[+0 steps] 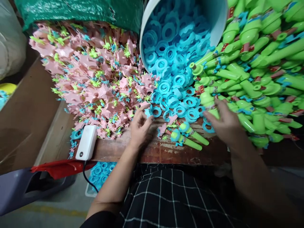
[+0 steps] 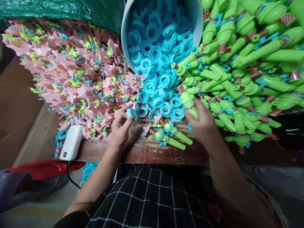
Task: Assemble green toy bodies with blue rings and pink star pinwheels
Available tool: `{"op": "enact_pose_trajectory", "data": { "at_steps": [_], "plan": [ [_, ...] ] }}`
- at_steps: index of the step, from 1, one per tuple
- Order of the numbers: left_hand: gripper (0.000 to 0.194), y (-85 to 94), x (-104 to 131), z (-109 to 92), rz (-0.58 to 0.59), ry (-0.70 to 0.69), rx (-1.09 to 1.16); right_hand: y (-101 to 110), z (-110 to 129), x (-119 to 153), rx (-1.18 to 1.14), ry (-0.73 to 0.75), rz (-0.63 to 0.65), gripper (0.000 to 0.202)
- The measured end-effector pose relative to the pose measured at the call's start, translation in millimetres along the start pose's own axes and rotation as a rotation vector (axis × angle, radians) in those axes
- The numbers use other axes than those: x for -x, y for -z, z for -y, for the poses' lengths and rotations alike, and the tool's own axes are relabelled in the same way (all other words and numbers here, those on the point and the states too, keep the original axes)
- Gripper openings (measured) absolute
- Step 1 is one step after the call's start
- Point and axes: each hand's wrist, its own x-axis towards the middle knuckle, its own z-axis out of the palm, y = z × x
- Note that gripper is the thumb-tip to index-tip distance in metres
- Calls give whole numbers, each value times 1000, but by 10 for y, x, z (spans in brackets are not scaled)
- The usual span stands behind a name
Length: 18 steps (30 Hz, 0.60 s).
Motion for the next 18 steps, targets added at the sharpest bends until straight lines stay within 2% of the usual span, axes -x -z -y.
{"op": "enact_pose_trajectory", "data": {
  "at_steps": [3,5,7,10,11,13,16,18],
  "plan": [
    [27,-82,74,-52,-44,197,358,-244,413,317,-80,48,85,49],
    [30,-178,106,-134,-8,285,495,-381,685,459,-113,98,139,51],
    [36,-273,150,-242,36,346,572,-462,883,530,-111,135,162,51],
    [42,-376,279,-377,60,379,585,-484,1006,556,-145,104,171,52],
    [46,-395,338,-404,75,382,571,-479,1012,560,-211,66,189,51],
    [53,-404,457,-434,131,391,562,-478,994,581,-477,-62,306,46],
    [56,-342,535,-428,267,416,626,-528,932,634,-1078,-398,603,49],
    [54,-260,445,-373,329,387,600,-586,888,653,-1382,-579,804,56]
  ]
}}
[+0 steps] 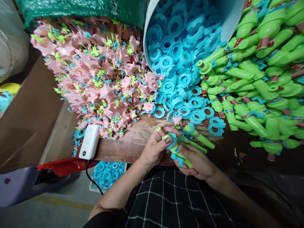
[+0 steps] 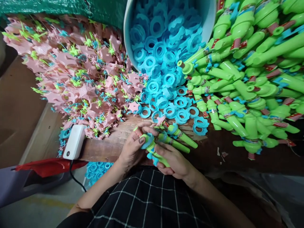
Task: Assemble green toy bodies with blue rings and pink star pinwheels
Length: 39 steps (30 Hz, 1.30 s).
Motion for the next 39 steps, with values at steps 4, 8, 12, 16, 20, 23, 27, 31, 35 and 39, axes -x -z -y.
{"op": "enact_pose_trajectory", "data": {
  "at_steps": [4,8,12,16,20,23,27,31,35,39],
  "plan": [
    [43,410,-420,-84,-380,-213,-584,59,-36,-114,114,-135,21,55],
    [47,752,-789,-47,-575,-328,-1186,107,-13,-244,685,101,-168,38],
    [38,805,-801,43,-569,-309,-1326,180,19,-308,839,308,-338,34],
    [23,728,-640,13,-487,-333,-1304,232,50,-249,664,185,-251,42],
    [19,606,-368,-98,-504,-472,-1205,254,68,-118,533,64,-164,49],
    [31,514,-98,-51,-517,-508,-1172,268,63,-19,619,80,-233,49],
    [37,416,192,218,-328,-336,-1206,297,13,71,976,226,-387,42],
    [33,335,275,398,-332,-278,-1289,322,-54,123,1231,219,-480,43],
    [29,328,235,418,-236,-266,-1166,324,-93,176,1310,326,-520,42],
    [36,416,191,449,-171,-301,-1091,314,-110,202,1313,422,-493,40]
  ]
}}
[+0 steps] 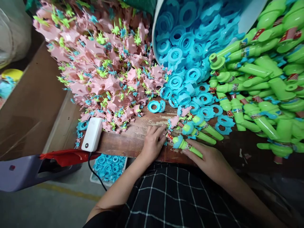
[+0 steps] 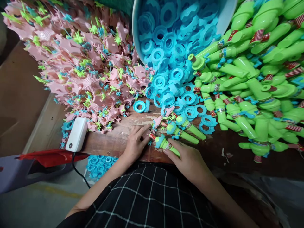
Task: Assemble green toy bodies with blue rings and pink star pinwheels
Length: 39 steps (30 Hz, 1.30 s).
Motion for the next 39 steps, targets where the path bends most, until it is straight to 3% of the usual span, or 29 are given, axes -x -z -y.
{"op": "enact_pose_trajectory", "data": {
  "at_steps": [6,14,18,21,24,26,28,30,33,36,39],
  "plan": [
    [42,7,-13,154,56,-61,120,-54,-14,-29,-7,42,0,39],
    [41,48,-29,158,77,-90,133,-16,46,-106,39,67,52,31],
    [40,49,-34,151,62,-107,144,203,434,-183,431,85,110,33],
    [41,25,-25,169,46,-117,150,356,882,-324,746,84,247,23],
    [43,-11,-15,205,56,-125,171,425,1252,-512,890,84,371,25],
    [45,-26,-15,228,59,-141,188,428,1348,-606,917,73,415,31],
    [44,-19,-20,236,47,-159,196,408,1272,-630,890,72,418,28],
    [44,16,-24,223,27,-148,193,371,1030,-563,812,84,348,21],
    [58,98,-19,164,31,-142,231,301,506,-325,621,126,133,36],
    [85,131,-21,69,54,-83,440,259,60,-68,477,208,-106,35],
    [74,52,-60,-53,43,93,617,243,-211,25,444,226,-284,36]
  ]
}}
